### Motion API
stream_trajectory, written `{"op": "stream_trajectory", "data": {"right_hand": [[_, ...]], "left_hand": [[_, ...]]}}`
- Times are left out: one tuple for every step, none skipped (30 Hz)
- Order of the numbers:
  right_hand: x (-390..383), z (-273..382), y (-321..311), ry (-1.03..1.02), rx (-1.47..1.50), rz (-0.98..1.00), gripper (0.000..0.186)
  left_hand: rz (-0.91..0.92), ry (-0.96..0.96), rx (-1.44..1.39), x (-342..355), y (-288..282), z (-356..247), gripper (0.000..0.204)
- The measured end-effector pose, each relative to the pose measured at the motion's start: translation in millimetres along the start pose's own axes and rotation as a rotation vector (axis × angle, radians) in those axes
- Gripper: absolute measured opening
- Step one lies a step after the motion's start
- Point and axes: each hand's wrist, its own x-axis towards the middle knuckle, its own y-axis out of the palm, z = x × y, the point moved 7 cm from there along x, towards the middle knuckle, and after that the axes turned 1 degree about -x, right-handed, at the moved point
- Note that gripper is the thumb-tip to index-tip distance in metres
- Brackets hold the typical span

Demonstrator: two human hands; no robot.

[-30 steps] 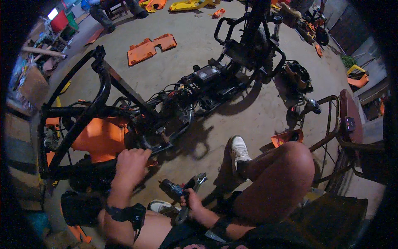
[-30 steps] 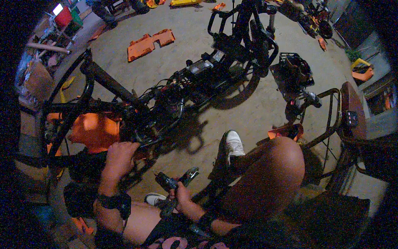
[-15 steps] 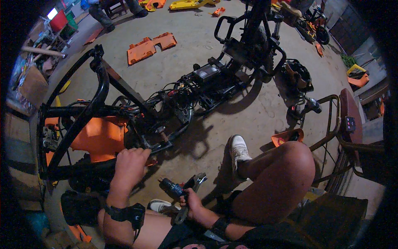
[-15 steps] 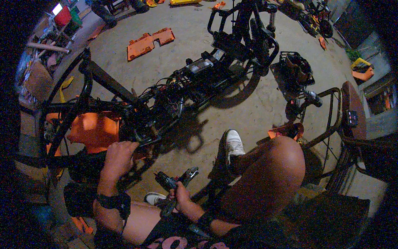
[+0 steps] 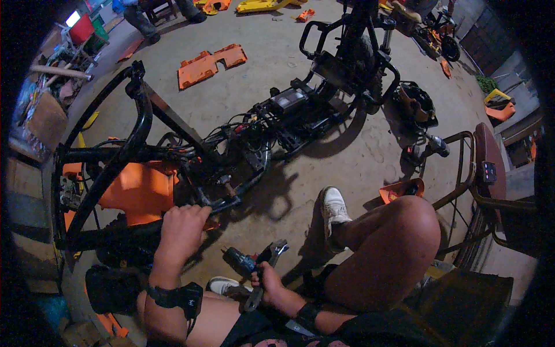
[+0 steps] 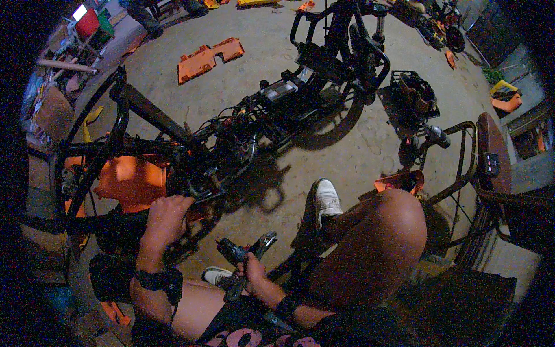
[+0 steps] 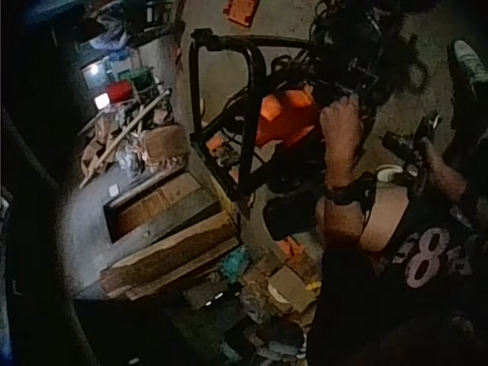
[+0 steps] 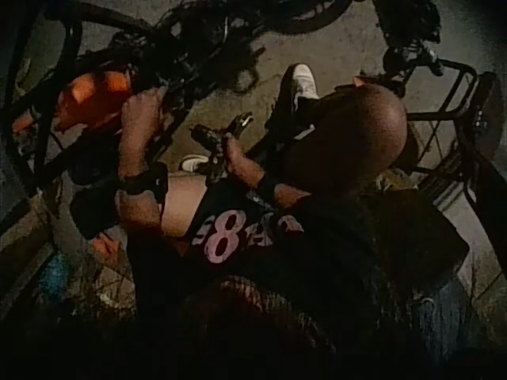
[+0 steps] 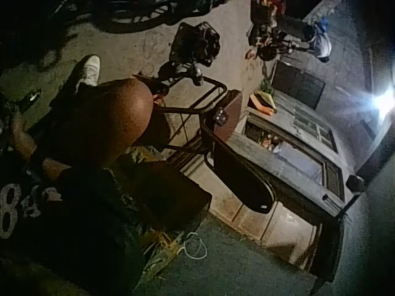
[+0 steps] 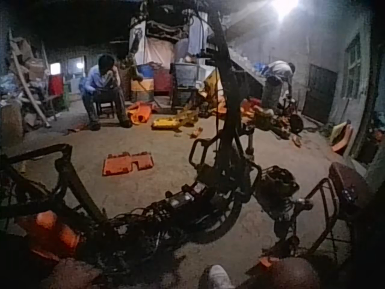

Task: Tightening bolts and adjusting components on a motorcycle frame using a wrench and drill.

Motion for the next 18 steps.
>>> {"op": "stream_trajectory", "data": {"right_hand": [[0.0, -0.5, -1.5, 0.003, 0.014, 0.000, 0.022], [-0.8, -1.3, -1.8, 0.008, 0.028, 0.003, 0.019], [-1.6, -1.8, -1.6, 0.012, 0.041, 0.006, 0.017], [-1.1, -2.3, -0.7, 0.017, 0.022, 0.020, 0.017], [0.3, -2.5, -0.9, 0.020, 0.004, 0.033, 0.018], [1.4, -2.8, -1.4, 0.023, -0.015, 0.046, 0.018], [2.3, -3.7, -3.7, 0.035, -0.019, 0.037, 0.018], [-0.1, -3.9, -2.5, 0.051, -0.023, 0.029, 0.018], [-2.3, -4.4, -1.2, 0.066, -0.027, 0.020, 0.018], [-4.4, -3.7, 0.3, 0.053, -0.021, 0.006, 0.017], [-6.1, -2.7, 1.2, 0.037, -0.014, -0.009, 0.017], [-7.6, -1.5, 1.6, 0.022, -0.007, -0.024, 0.017], [-6.3, -1.8, 0.9, 0.025, -0.029, -0.022, 0.017], [-3.9, -1.7, -0.6, 0.027, -0.051, -0.021, 0.017], [-2.0, -2.0, -2.3, 0.029, -0.073, -0.019, 0.018], [-0.7, -2.4, -4.8, 0.030, -0.082, -0.021, 0.018], [-2.4, -4.9, -5.5, 0.038, -0.090, -0.024, 0.018], [-4.1, -7.4, -6.1, 0.046, -0.098, -0.028, 0.018]], "left_hand": [[0.000, -0.004, 0.001, 0.5, 0.6, -0.4, 0.031], [0.011, -0.012, -0.003, 0.3, 0.7, 0.2, 0.031], [0.021, -0.019, -0.007, 0.2, 0.6, 0.8, 0.031], [0.032, -0.027, -0.011, 0.0, 0.6, 1.4, 0.031], [0.030, -0.019, -0.015, 0.2, -0.2, 0.6, 0.032], [0.028, -0.012, -0.020, 0.4, -1.0, -0.2, 0.032], [0.026, -0.004, -0.025, 0.6, -1.9, -1.1, 0.033], [0.032, -0.006, -0.017, 0.2, -1.9, -0.8, 0.033], [0.039, -0.008, -0.010, -0.1, -2.0, -0.7, 0.033], [0.046, -0.010, -0.003, -0.6, -1.6, -0.4, 0.034], [0.042, -0.011, -0.002, -0.5, -1.7, -0.3, 0.034], [0.039, -0.011, -0.002, -0.4, -1.2, 0.1, 0.034], [0.036, -0.011, -0.001, -0.4, -0.8, 0.4, 0.034], [0.032, -0.010, -0.002, -0.3, -0.9, 0.1, 0.034], [0.028, -0.009, -0.003, -0.2, -1.1, -0.3, 0.035], [0.023, -0.008, -0.005, 0.1, -1.6, -0.9, 0.035], [0.036, -0.009, -0.010, -1.4, -0.5, -1.1, 0.035], [0.049, -0.010, -0.016, -2.7, 0.0, -1.5, 0.035]]}}
